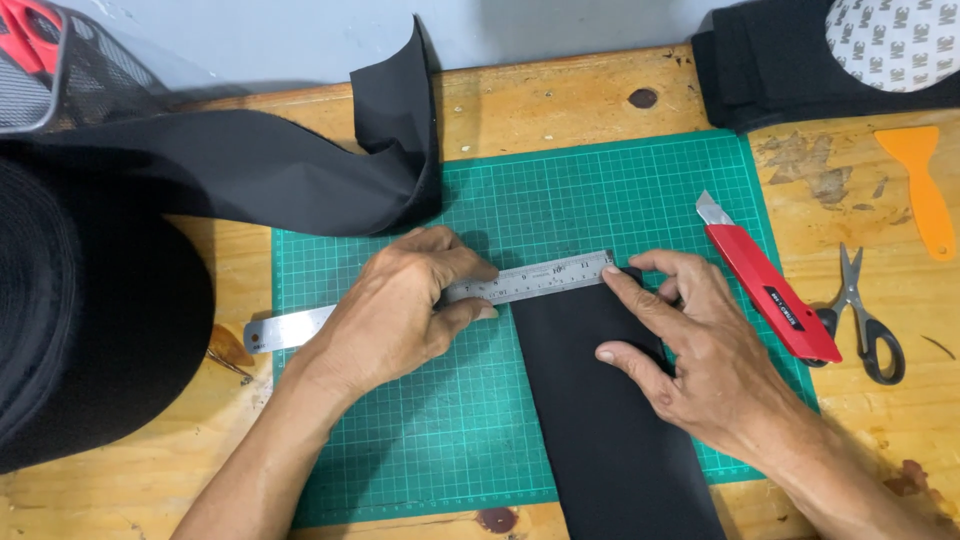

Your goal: Measuring and cutting a strip of black material using a ruler, utility knife, and scissors on a cutting mat.

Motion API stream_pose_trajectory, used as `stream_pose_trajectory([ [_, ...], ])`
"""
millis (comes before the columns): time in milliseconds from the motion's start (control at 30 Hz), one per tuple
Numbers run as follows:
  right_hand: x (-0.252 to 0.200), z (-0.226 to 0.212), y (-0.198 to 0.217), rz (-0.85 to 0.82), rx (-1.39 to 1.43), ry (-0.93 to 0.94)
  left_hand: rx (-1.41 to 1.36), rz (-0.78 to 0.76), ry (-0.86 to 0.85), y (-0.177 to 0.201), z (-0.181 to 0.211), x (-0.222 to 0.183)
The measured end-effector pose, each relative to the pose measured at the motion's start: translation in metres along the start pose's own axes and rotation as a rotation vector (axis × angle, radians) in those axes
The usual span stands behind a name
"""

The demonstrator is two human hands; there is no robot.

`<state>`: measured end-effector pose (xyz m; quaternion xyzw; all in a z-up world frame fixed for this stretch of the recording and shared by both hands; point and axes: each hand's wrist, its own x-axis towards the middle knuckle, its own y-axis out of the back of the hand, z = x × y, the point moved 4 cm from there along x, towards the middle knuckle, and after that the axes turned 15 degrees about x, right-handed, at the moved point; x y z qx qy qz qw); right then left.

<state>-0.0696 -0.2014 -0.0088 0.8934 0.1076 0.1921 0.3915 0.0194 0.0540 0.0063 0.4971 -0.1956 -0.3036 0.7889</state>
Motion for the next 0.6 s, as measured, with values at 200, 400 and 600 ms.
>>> stream_pose_trajectory([
  [200, -0.0013, 0.0011, -0.0006, -0.008, 0.005, -0.005, 0.018, -0.010, 0.015, -0.0001, 0.0020, -0.0008],
  [400, -0.0011, 0.0014, -0.0002, -0.007, 0.009, -0.010, 0.007, -0.013, 0.043, 0.0014, 0.0035, 0.0002],
  [600, -0.0010, 0.0015, 0.0003, -0.010, 0.009, -0.005, 0.009, -0.012, 0.037, 0.0012, 0.0021, 0.0004],
])
